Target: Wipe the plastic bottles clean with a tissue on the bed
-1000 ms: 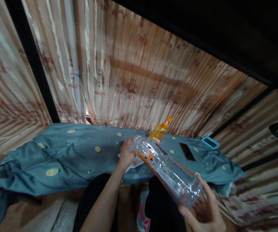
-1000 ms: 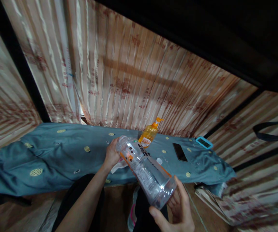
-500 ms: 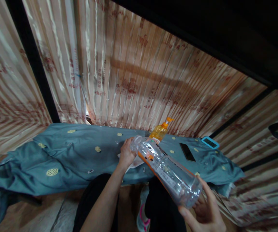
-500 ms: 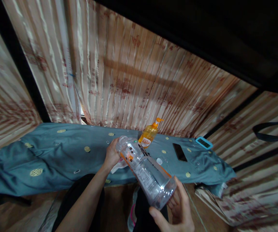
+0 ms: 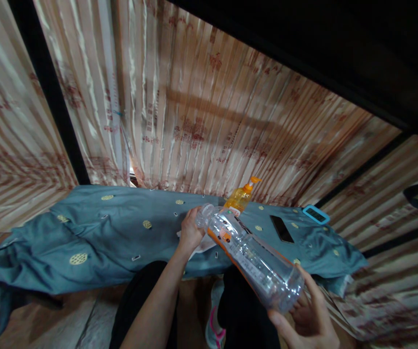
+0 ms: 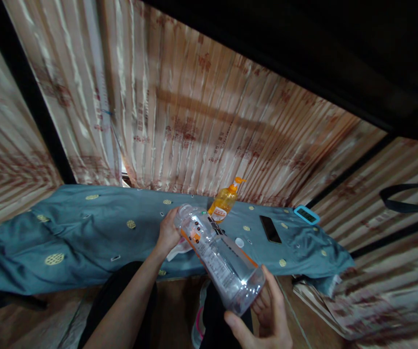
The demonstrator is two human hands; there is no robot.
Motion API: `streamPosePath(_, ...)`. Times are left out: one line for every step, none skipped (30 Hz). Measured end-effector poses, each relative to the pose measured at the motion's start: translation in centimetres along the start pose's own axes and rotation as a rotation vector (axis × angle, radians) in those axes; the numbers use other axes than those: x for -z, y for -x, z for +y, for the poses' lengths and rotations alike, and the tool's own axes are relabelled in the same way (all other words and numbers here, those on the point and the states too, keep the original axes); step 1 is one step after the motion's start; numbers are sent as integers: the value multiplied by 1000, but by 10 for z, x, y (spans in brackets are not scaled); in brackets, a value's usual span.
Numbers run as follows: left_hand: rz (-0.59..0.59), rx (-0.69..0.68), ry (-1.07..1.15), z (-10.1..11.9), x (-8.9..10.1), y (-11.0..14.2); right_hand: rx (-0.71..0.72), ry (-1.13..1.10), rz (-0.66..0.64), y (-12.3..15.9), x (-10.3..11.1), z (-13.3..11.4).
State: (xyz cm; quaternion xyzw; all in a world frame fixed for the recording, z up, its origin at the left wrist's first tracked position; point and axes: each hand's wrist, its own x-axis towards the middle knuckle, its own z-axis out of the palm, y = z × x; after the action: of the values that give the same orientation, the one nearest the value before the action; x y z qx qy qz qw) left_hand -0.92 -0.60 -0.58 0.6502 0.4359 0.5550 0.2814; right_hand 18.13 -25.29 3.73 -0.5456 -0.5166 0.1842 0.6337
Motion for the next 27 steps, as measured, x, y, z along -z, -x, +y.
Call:
streamPosePath(3,1,1,0,0,0,-1,0,-11,0,0,0)
streamPosePath(7,1,0,0,0,0,1,-1,-20,0,0,0)
streamPosePath(9,1,-1,0,0,0,1,0,-25,0,1,0)
streamPosePath(8,1,-3,0,0,0,1,-1,-24,1,1,0)
streamPosePath(7,2,-5,0,0,0,-3,-4,-20,1,0,0)
streamPosePath(5,3,-7,0,0,0,-9,-11,-13,1,0,0)
streamPosePath(4,3,-10,0,0,0,-18,-17,-1,1,0,0)
streamPosePath(3,4,-14,0,0,0,-31,-20,10,2,-1,0)
streamPosePath(3,5,-18,0,0,0,-39,-21,17,2,-1,0)
streamPosePath(4,6,-22,0,0,0,-43,-23,18,2,-1,0)
streamPosePath(5,7,-24,0,0,0,-51,-21,16,2,-1,0)
streamPosePath(3,6,-25,0,0,0,-55,-21,17,2,-1,0)
streamPosePath(1,5,-26,0,0,0,-57,-21,15,2,-1,0)
streamPosePath(-1,3,-27,0,0,0,-54,-23,15,1,0,0)
streamPosePath(-3,3,-26,1,0,0,-46,-28,13,1,0,0)
streamPosePath(-6,3,-25,1,0,0,-39,-31,11,1,0,0)
streamPosePath(-9,4,-24,1,0,0,-33,-33,7,1,0,0)
streamPosePath(-10,6,-22,1,0,0,-31,-34,0,0,-1,-1)
streamPosePath(-10,6,-19,1,0,0,-36,-33,1,0,-1,-1)
streamPosePath(-9,5,-17,1,0,0,-45,-34,7,0,-2,-2)
streamPosePath(-8,2,-16,1,0,0,-53,-37,14,1,-2,-2)
streamPosePath(-5,0,-15,0,0,-1,-60,-40,22,1,-2,-2)
streamPosePath(-3,-2,-15,0,0,-1,-66,-45,26,1,-3,-2)
streamPosePath(-1,-5,-17,0,-1,-1,-71,-48,28,1,-3,-2)
streamPosePath(1,-8,-19,0,-1,-1,-73,-52,28,1,-3,-2)
streamPosePath(3,-10,-21,-1,-1,-1,-74,-54,24,1,-3,-2)
streamPosePath(4,-12,-23,-1,-1,-1,-73,-56,24,0,-3,-1)
